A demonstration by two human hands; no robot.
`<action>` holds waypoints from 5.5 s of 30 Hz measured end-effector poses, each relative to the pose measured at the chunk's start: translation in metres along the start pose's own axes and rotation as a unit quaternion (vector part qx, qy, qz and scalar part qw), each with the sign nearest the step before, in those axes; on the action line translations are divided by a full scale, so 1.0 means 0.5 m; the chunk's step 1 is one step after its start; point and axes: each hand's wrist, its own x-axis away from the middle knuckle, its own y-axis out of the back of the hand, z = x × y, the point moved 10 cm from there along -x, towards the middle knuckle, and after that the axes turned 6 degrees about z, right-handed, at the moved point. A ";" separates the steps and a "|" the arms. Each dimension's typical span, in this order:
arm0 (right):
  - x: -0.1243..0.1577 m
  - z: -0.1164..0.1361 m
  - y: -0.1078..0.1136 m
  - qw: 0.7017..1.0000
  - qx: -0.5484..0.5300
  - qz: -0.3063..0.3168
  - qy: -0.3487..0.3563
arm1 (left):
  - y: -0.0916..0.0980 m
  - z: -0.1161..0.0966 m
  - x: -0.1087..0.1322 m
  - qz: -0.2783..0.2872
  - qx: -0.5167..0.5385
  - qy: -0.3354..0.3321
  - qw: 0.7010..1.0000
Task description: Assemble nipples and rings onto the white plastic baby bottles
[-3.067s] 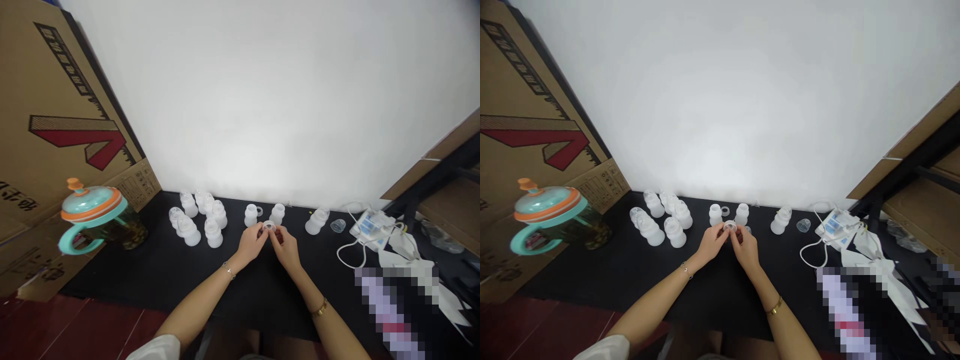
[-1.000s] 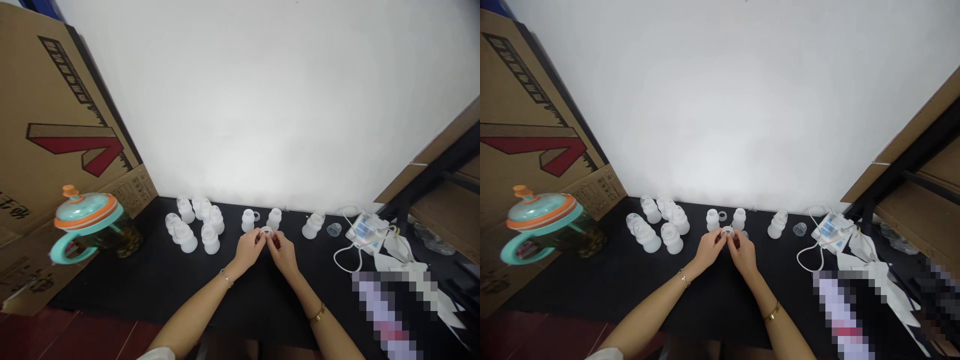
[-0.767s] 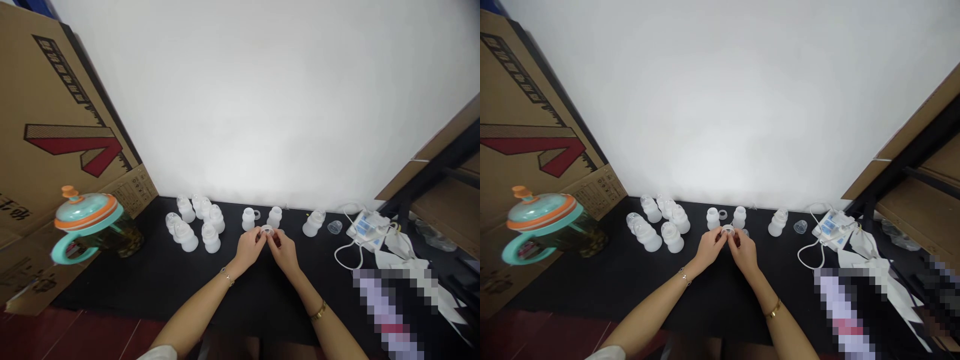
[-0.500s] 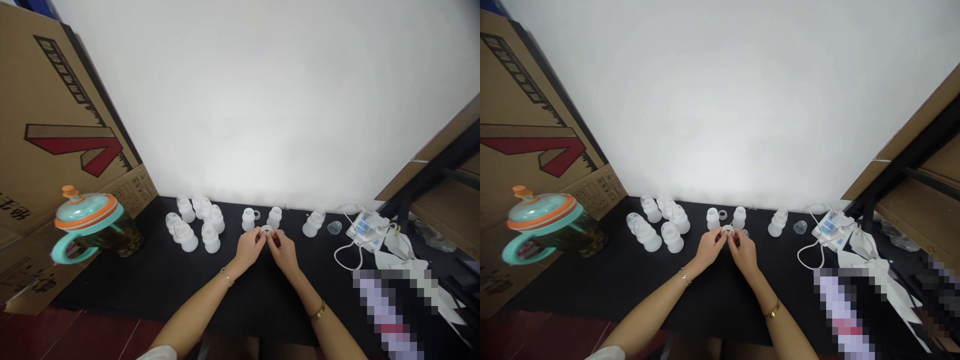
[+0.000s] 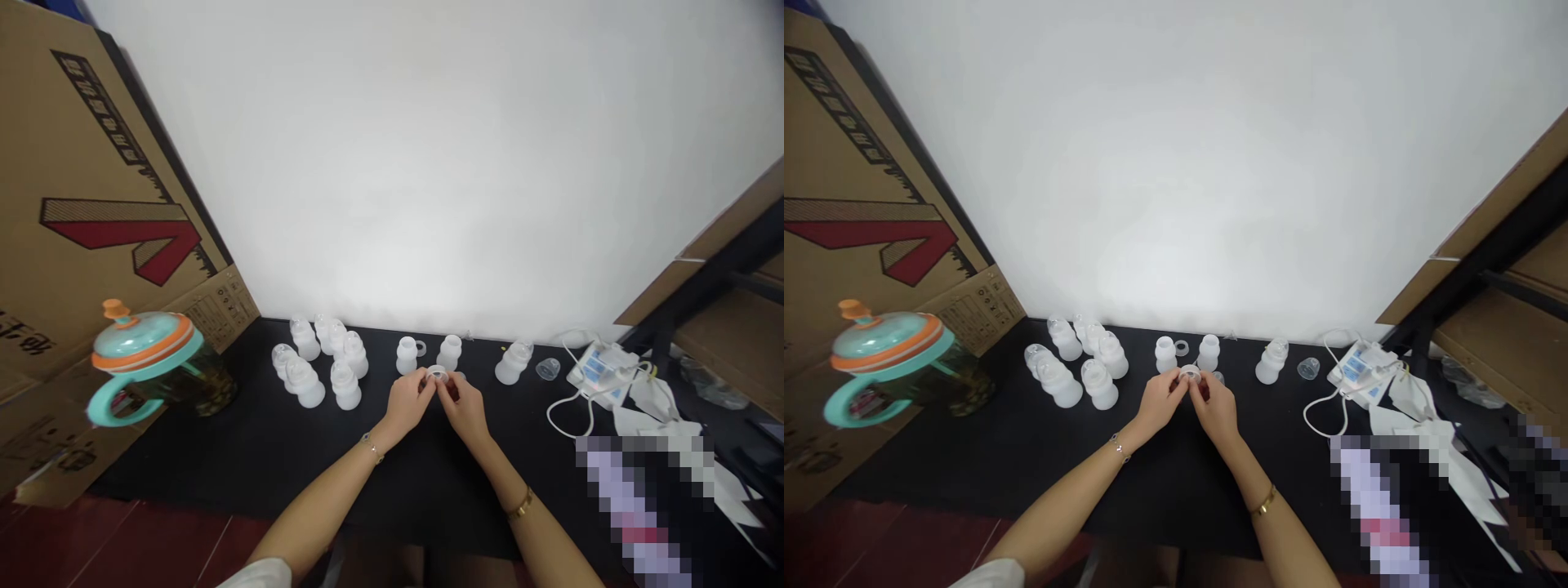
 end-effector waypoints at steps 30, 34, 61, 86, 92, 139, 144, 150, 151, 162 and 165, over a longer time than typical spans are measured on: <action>0.002 -0.001 -0.004 1.000 0.029 0.008 0.000 | 0.009 -0.008 -0.001 0.004 0.010 -0.005 1.000; 0.004 0.000 -0.002 1.000 0.017 0.007 -0.007 | 0.009 -0.009 -0.002 0.001 -0.007 -0.007 1.000; 0.005 0.006 0.001 1.000 -0.008 0.014 -0.010 | 0.003 -0.001 0.001 0.003 -0.037 -0.005 0.999; -0.002 -0.009 -0.016 0.999 0.005 0.038 -0.035 | 0.030 -0.027 0.009 -0.067 -0.124 -0.098 0.985; -0.004 -0.015 -0.011 0.999 -0.028 0.031 -0.030 | 0.025 -0.028 0.010 -0.071 -0.082 -0.105 0.989; 0.006 0.022 0.013 0.999 -0.045 0.000 0.013 | 0.022 -0.022 0.011 -0.050 0.064 -0.041 0.996; 0.009 0.026 0.015 0.999 -0.044 0.000 0.018 | 0.023 -0.023 0.014 -0.059 0.079 -0.048 0.994; 0.010 0.031 0.017 0.998 -0.055 -0.002 0.029 | 0.021 -0.021 0.013 -0.062 0.091 -0.049 0.993; 0.010 0.032 0.018 0.998 -0.055 -0.003 0.029 | 0.021 -0.022 0.013 -0.061 0.093 -0.050 0.993; 0.012 0.030 0.016 0.996 -0.090 0.006 0.019 | 0.022 -0.034 0.019 -0.050 0.108 -0.066 0.991; 0.012 0.029 0.013 0.995 -0.095 0.011 0.015 | 0.022 -0.036 0.019 -0.050 0.104 -0.071 0.991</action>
